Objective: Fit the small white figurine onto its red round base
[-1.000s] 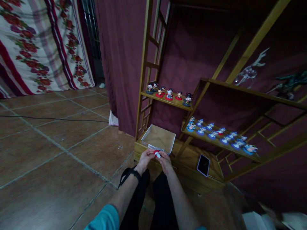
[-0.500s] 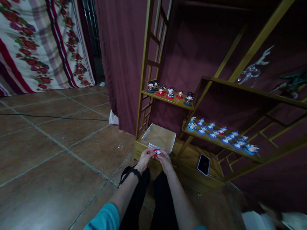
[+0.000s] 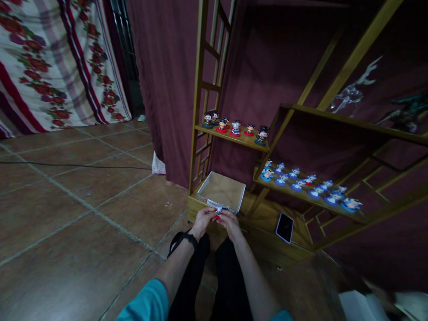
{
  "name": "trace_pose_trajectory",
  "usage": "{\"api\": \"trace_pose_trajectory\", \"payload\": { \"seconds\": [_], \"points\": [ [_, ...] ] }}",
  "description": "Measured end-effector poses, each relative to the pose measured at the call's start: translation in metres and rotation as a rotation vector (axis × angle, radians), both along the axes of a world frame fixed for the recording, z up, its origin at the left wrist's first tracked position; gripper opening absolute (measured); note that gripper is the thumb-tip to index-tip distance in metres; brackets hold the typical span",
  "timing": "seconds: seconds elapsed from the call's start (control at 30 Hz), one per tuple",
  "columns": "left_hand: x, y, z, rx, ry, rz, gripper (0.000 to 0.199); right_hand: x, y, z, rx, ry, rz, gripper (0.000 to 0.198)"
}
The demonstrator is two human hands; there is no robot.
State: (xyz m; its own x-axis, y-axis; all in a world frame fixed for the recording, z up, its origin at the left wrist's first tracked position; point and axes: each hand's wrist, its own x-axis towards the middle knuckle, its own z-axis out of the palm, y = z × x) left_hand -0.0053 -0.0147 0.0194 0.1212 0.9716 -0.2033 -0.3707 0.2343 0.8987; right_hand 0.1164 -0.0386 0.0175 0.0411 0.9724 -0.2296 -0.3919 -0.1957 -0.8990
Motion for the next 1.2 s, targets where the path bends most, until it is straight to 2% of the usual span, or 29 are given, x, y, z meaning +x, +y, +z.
{"api": "trace_pose_trajectory", "payload": {
  "seconds": [0.17,0.3,0.4,0.5,0.73,0.87,1.07,1.2],
  "points": [
    [0.001,-0.001,0.001,0.010,-0.001,-0.015,0.028,0.000,0.002,-0.001,-0.016,0.059,-0.026,0.031],
    [0.003,-0.002,-0.001,0.031,-0.036,-0.074,0.035,0.001,0.004,-0.004,-0.013,0.100,-0.068,0.030],
    [0.006,-0.001,-0.005,0.075,-0.016,-0.068,0.040,0.003,0.003,-0.004,-0.008,0.094,-0.035,0.031],
    [0.010,-0.001,-0.008,0.162,0.075,-0.068,0.041,0.004,0.003,-0.005,0.024,0.096,0.001,0.032],
    [0.016,-0.012,-0.007,0.393,0.426,-0.015,0.037,0.004,0.004,-0.004,0.042,0.106,-0.034,0.030],
    [0.016,-0.014,-0.002,0.443,0.592,-0.045,0.037,0.005,0.002,0.000,0.026,0.137,-0.018,0.033],
    [0.014,-0.011,-0.002,0.447,0.622,-0.057,0.034,0.005,0.001,0.002,-0.018,0.143,-0.003,0.032],
    [0.012,-0.009,-0.007,0.422,0.602,0.005,0.033,0.005,0.002,-0.002,-0.050,0.135,-0.006,0.035]
  ]
}}
